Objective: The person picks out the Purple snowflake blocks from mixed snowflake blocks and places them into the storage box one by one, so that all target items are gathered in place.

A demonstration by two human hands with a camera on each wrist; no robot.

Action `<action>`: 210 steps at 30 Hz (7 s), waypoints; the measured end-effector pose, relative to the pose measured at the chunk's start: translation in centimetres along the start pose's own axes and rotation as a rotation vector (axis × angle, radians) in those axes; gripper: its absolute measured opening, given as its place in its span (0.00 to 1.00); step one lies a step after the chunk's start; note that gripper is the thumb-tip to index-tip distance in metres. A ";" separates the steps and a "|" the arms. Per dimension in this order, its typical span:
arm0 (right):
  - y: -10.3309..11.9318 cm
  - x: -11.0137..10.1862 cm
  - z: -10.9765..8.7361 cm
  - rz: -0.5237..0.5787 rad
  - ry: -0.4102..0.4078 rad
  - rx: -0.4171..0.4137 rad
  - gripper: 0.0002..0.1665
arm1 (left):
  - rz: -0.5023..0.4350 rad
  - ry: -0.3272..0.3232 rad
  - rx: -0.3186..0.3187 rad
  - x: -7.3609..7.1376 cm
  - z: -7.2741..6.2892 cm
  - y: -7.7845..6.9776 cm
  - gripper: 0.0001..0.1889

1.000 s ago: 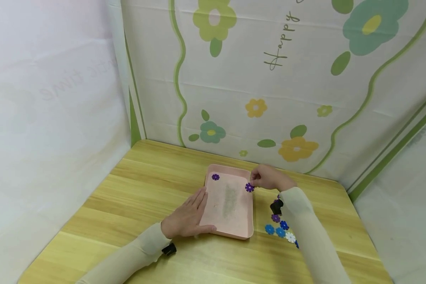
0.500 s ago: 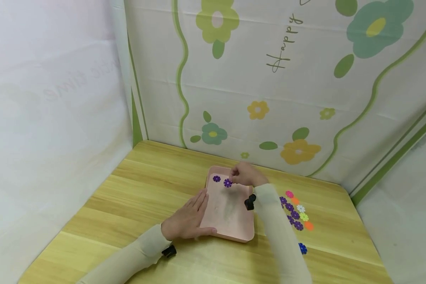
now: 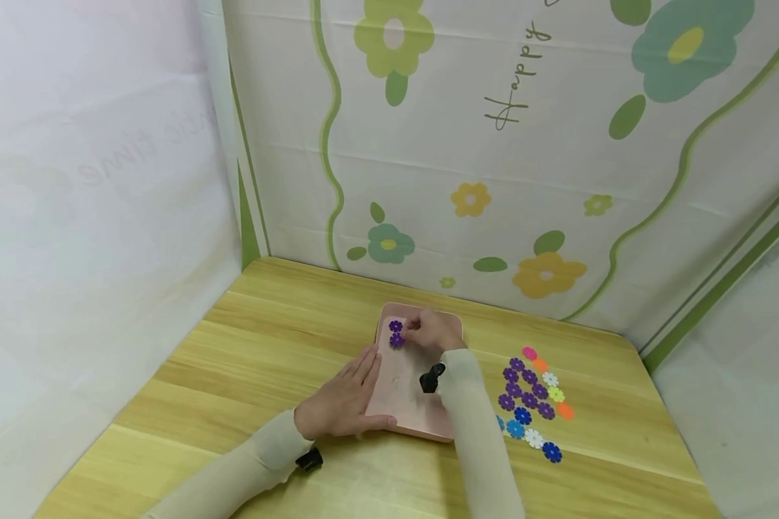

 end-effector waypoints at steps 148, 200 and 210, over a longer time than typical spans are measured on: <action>5.5 -0.7 -2.6 -0.442 0.249 -0.194 0.08 | -0.032 0.024 -0.015 0.3 0.0 0.1 0.61; -2.8 -5.2 -13.7 -0.321 -0.108 -0.176 0.15 | -0.072 -0.003 0.002 1.1 0.3 0.5 0.62; -6.2 -5.4 -18.1 -0.246 -0.161 -0.111 0.18 | -0.060 0.026 -0.020 0.0 0.2 0.1 0.61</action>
Point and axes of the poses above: each hand's wrist, its own z-axis towards the middle knuckle, its own x-axis out of the palm, y = z × x, the point moved 2 cm from there along z, towards the middle knuckle, and after that the axes turned 12 degrees about z, right-handed, at the moved point
